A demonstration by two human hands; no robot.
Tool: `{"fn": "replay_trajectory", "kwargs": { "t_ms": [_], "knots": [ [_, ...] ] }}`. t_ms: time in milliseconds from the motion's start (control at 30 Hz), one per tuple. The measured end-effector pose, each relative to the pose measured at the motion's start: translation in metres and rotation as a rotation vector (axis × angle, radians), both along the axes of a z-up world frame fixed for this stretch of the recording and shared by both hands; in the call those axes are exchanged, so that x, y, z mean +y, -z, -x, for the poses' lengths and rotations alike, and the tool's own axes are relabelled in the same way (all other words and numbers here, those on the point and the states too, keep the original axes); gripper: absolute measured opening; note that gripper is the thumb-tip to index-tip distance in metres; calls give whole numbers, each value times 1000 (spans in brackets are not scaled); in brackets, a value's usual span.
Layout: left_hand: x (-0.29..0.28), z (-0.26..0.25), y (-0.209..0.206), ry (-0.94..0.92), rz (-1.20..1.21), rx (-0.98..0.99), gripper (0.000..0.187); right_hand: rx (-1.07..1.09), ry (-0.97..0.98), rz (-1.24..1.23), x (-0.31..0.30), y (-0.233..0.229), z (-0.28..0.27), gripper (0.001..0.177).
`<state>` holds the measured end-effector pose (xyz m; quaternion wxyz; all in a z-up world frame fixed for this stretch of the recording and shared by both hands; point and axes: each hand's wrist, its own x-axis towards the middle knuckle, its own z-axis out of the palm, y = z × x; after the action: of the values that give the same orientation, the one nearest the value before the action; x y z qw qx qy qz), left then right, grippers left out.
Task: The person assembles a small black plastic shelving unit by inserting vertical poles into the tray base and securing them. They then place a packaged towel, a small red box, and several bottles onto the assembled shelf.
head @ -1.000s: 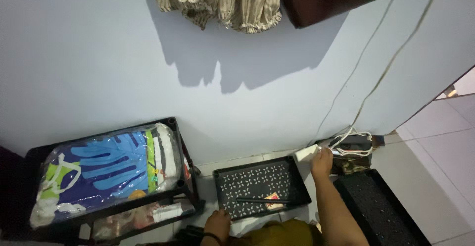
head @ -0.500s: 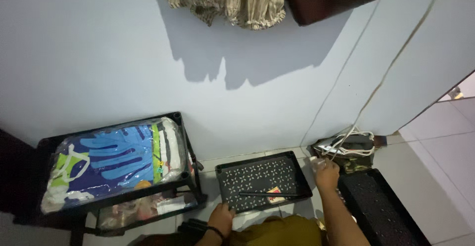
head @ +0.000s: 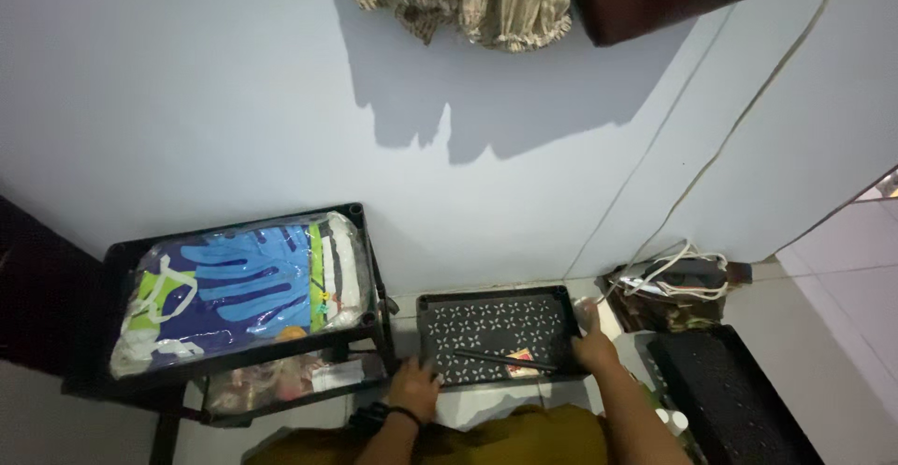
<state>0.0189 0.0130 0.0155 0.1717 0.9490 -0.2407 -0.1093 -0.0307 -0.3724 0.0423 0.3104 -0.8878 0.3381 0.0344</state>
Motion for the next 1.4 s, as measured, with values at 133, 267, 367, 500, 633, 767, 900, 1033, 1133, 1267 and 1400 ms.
{"fn": "replay_trajectory", "kwargs": {
  "t_ms": [133, 267, 367, 500, 633, 767, 900, 1033, 1133, 1267, 1400],
  "knots": [
    [-3, -2, 8, -182, 13, -15, 34, 35, -41, 20, 2, -2, 2, 116],
    [-1, -5, 15, -261, 88, -6, 44, -90, -102, -22, -1, -6, 8, 120],
    [-2, -5, 15, -397, 182, 87, 37, -280, -213, 7, -7, -8, 11, 117],
    [-4, -1, 9, -415, 122, 47, 39, -5, -141, 59, -10, -12, 23, 113],
    [-10, 7, -15, -374, 60, 99, 40, 117, -217, 148, -14, -8, 19, 112],
    [-14, 14, -36, -192, -72, 98, 61, 240, -274, 93, -11, -3, 15, 101],
    [-13, 14, -32, -188, -134, 130, 60, 214, -364, 96, -8, 0, 8, 97],
    [-11, 4, -11, -229, -110, 136, 66, 324, -320, 45, -3, 1, 1, 96],
    [-10, 4, 1, -240, -133, 55, 62, 221, -397, 119, 0, -1, 1, 92],
    [-8, 6, 1, -239, -113, 42, 67, 279, -429, 219, 6, 2, -1, 80],
    [-11, 3, -10, -235, -179, 180, 61, 402, -456, 478, 32, 8, -10, 55]
  ]
}}
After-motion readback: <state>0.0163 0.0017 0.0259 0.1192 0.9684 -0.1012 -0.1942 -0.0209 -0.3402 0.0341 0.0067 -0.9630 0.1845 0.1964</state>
